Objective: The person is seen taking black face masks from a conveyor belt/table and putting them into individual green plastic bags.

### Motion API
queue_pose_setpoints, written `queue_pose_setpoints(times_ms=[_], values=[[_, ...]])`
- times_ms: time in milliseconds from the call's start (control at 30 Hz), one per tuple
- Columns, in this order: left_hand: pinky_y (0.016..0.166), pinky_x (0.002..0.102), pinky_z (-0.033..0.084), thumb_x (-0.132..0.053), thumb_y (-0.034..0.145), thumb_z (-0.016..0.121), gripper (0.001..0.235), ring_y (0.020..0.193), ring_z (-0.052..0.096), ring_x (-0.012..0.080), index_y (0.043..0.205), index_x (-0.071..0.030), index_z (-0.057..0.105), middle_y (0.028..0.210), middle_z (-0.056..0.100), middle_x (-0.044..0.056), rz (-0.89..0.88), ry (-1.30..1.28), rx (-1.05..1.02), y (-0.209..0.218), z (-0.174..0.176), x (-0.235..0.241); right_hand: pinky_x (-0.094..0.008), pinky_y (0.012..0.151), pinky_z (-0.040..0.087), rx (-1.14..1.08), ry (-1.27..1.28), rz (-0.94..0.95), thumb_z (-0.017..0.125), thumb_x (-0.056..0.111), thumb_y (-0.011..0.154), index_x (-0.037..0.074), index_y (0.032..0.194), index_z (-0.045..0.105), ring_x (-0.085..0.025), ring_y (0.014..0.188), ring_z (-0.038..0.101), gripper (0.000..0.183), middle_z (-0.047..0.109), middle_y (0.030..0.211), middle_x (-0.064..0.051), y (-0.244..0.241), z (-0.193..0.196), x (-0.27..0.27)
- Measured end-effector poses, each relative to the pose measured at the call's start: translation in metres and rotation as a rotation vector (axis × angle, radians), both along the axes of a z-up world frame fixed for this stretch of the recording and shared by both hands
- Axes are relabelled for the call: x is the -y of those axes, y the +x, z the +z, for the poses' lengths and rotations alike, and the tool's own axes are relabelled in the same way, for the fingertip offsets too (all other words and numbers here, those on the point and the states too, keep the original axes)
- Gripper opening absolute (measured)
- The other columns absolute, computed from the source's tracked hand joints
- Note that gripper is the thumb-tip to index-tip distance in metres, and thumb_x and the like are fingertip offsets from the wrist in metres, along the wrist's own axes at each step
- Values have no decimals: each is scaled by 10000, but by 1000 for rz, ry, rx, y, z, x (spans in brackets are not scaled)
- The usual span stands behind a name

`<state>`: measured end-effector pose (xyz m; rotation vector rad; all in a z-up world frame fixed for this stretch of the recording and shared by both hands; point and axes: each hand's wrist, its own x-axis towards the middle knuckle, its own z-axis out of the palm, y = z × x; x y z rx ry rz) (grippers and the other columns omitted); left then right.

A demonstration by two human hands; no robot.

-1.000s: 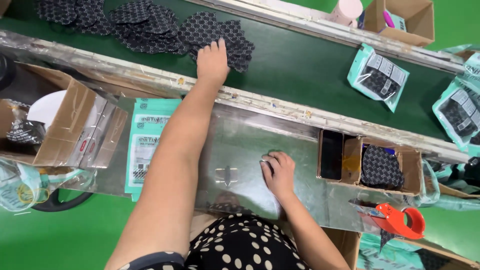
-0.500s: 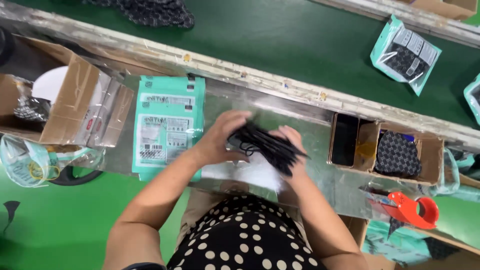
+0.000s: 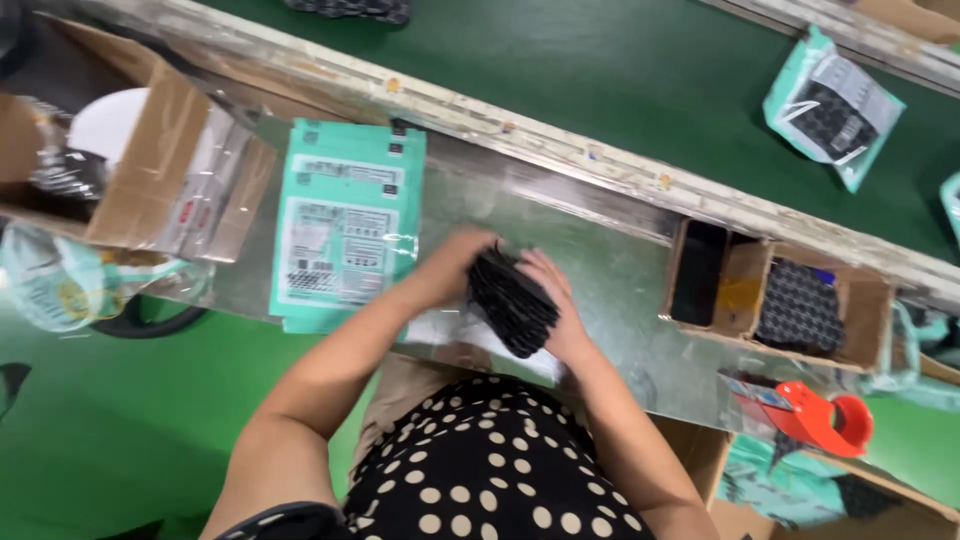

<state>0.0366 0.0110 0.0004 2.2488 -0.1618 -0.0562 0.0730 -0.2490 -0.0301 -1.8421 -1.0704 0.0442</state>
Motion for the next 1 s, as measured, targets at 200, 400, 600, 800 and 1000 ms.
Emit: queue_pose_setpoints(times_ms=[200, 400, 600, 800, 1000], values=[[992, 454, 486, 28, 799, 627, 422, 1138, 622, 401, 1203, -81, 675, 1208, 688, 171, 91, 5, 341, -15, -15, -57, -433, 1068, 536, -240, 82, 12, 821, 183, 860, 84, 1242, 697, -320, 1183, 690, 414, 721, 1272, -72, 6, -35, 22], [841, 462, 518, -188, 924, 749, 204, 1035, 647, 351, 1110, -133, 687, 1144, 647, 98, 620, 283, 149, -36, 24, -129, -495, 1094, 447, 356, -298, -4, 770, 127, 721, 57, 1180, 719, -402, 1235, 591, 467, 671, 1274, -176, 10, -71, 42], [777, 469, 505, -239, 884, 794, 221, 957, 638, 355, 978, -107, 643, 1102, 599, 110, 644, 250, 0, -40, 8, -137, -448, 1099, 428, 145, -340, -218, 787, 165, 786, 41, 1206, 675, -372, 1247, 549, 452, 638, 1290, -172, -7, -21, 13], [832, 489, 493, -155, 905, 769, 216, 980, 606, 405, 985, -43, 602, 1015, 634, 148, 517, 221, 246, -34, 17, -105, -445, 1204, 348, 138, -485, -353, 787, 177, 852, 38, 1335, 577, -215, 1349, 499, 544, 639, 1312, -48, 5, -47, 20], [914, 448, 507, -82, 831, 636, 268, 1058, 615, 337, 1099, -71, 646, 1061, 643, 115, -161, 347, 454, -38, 41, -33, -372, 954, 557, -672, -266, -304, 706, 171, 940, 33, 1209, 739, -220, 1052, 683, 304, 770, 1159, -65, -5, -36, 14]])
